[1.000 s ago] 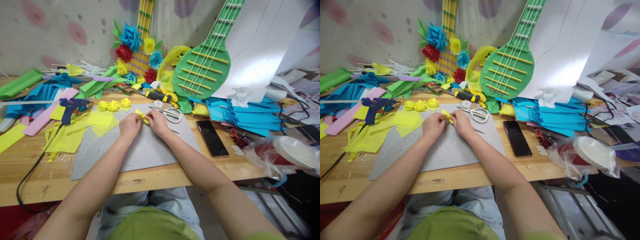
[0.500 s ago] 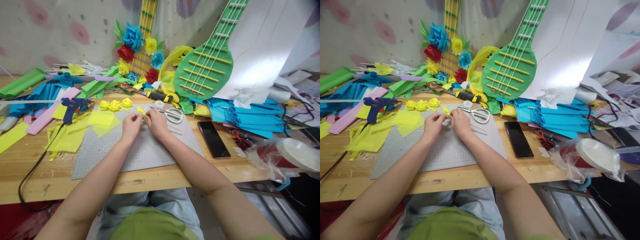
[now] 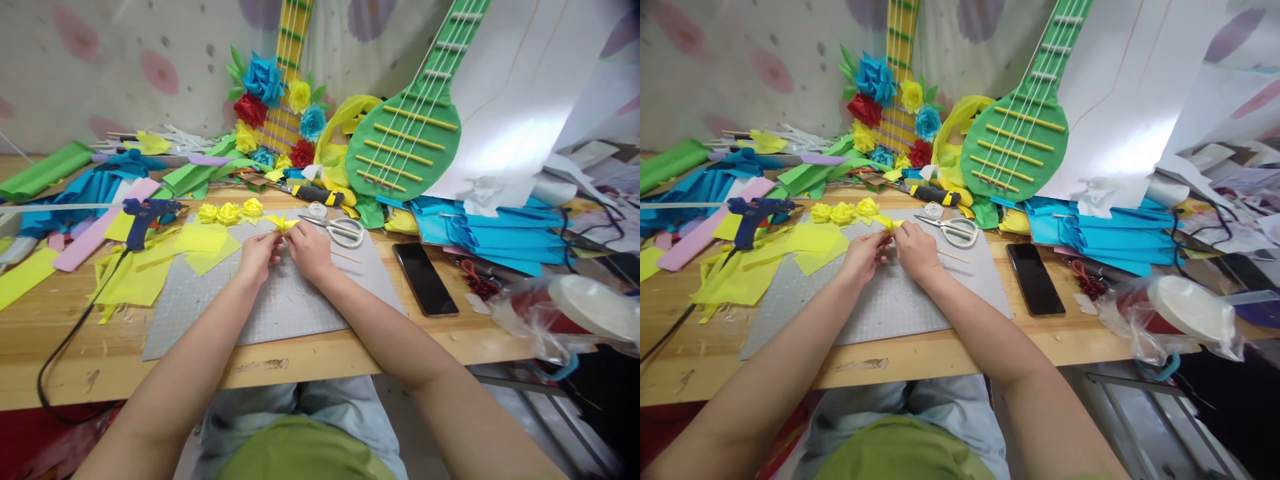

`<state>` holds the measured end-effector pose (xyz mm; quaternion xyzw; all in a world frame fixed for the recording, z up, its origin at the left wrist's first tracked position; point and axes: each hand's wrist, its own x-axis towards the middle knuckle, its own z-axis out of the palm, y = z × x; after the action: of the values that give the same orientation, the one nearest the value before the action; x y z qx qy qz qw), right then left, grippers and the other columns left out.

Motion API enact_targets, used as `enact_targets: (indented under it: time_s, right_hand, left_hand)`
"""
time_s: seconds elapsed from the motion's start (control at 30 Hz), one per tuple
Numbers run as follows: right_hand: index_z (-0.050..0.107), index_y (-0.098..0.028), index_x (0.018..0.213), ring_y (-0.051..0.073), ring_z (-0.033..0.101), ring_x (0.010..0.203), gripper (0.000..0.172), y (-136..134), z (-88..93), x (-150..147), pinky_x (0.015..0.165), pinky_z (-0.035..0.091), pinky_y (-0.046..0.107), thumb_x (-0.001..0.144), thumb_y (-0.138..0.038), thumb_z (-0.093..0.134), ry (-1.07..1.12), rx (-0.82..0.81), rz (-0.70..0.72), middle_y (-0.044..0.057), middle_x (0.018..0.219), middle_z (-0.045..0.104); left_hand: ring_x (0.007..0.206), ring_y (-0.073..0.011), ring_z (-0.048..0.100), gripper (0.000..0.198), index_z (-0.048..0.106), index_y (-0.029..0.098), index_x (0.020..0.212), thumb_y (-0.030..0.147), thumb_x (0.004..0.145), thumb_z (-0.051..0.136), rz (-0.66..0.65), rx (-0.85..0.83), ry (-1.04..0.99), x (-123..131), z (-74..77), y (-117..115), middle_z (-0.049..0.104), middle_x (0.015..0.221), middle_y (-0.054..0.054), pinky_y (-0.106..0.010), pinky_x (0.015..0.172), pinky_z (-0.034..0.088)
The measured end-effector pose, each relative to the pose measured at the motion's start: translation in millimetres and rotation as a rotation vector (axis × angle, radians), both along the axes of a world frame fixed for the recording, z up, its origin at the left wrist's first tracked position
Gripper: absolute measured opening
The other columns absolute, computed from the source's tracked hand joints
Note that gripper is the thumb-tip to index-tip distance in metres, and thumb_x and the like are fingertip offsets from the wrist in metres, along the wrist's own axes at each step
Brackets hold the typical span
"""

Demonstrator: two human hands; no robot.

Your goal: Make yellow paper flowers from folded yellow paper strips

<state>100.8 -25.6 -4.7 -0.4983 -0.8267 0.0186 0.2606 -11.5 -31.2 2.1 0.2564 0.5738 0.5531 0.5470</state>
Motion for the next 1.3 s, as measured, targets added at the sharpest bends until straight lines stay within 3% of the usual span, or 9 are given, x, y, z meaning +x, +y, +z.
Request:
enact_targets:
  time_s: [0.2, 0.37, 0.6, 0.73, 0.87, 1.07, 1.3]
  right_hand:
    - [0.054, -0.019, 0.098, 0.021, 0.048, 0.096, 0.020, 1, 0.5, 7, 0.079, 0.038, 0.032, 0.084, -0.028, 0.042, 0.176, 0.056, -0.009, 0.009, 0.101, 0.055]
    - [0.052, -0.017, 0.104, 0.023, 0.046, 0.105, 0.034, 10, 2.6, 18, 0.091, 0.036, 0.037, 0.074, -0.031, 0.056, 0.328, 0.015, 0.030, 0.011, 0.109, 0.055]
    - [0.056, -0.021, 0.093, 0.015, 0.056, 0.085, 0.021, 17, 1.0, 22, 0.078, 0.043, 0.029, 0.074, -0.030, 0.053, 0.571, -0.357, 0.169, 0.000, 0.093, 0.062]
    - [0.056, -0.020, 0.086, 0.013, 0.055, 0.074, 0.020, 18, -0.5, 21, 0.070, 0.043, 0.026, 0.071, -0.033, 0.055, 0.704, -0.468, 0.149, -0.002, 0.080, 0.061]
    - [0.055, -0.019, 0.082, 0.013, 0.054, 0.072, 0.021, 20, -2.7, 19, 0.071, 0.043, 0.027, 0.068, -0.035, 0.057, 0.760, -0.504, 0.127, -0.002, 0.077, 0.059]
    - [0.045, -0.021, 0.096, 0.012, 0.056, 0.068, 0.043, 19, -2.9, 14, 0.067, 0.045, 0.027, 0.057, -0.027, 0.063, 1.052, -0.702, 0.106, -0.004, 0.075, 0.059]
    - [0.042, -0.021, 0.099, 0.011, 0.055, 0.064, 0.048, 16, -0.5, 12, 0.064, 0.045, 0.026, 0.055, -0.021, 0.061, 1.055, -0.730, 0.016, -0.007, 0.070, 0.056]
  left_hand:
    - [0.050, -0.0070, 0.051, 0.016, 0.057, 0.013, 0.063, 0.025, 0.055, 0.063, 0.044, 0.019, 0.078, -2, -1.0, 3, 0.057, 0.062, 0.000, -0.016, 0.038, 0.038]
    - [0.052, -0.0090, 0.054, 0.011, 0.056, 0.014, 0.063, 0.023, 0.057, 0.059, -0.059, 0.064, 0.130, 1, 0.4, -2, 0.054, 0.058, 0.001, -0.018, 0.041, 0.044]
    - [0.061, -0.0108, 0.059, 0.018, 0.057, 0.015, 0.071, 0.025, 0.058, 0.063, -0.114, 0.078, -0.019, 6, 3.1, -5, 0.062, 0.070, -0.002, -0.022, 0.051, 0.051]
    - [0.059, -0.0094, 0.058, 0.018, 0.053, 0.015, 0.068, 0.022, 0.057, 0.065, -0.057, 0.063, -0.096, 5, 3.4, -3, 0.061, 0.068, 0.000, -0.022, 0.052, 0.051]
    - [0.055, -0.0074, 0.055, 0.017, 0.051, 0.016, 0.068, 0.023, 0.059, 0.064, -0.049, 0.043, -0.080, 4, 3.6, -3, 0.057, 0.064, 0.002, -0.019, 0.048, 0.049]
    - [0.053, -0.0083, 0.056, 0.013, 0.052, 0.017, 0.071, 0.023, 0.063, 0.060, -0.076, 0.025, -0.041, 7, 5.3, -5, 0.056, 0.062, 0.002, -0.020, 0.046, 0.048]
    - [0.054, -0.0070, 0.054, 0.013, 0.054, 0.016, 0.070, 0.022, 0.061, 0.062, -0.091, 0.012, -0.057, 5, 4.2, -3, 0.058, 0.064, 0.001, -0.017, 0.045, 0.047]
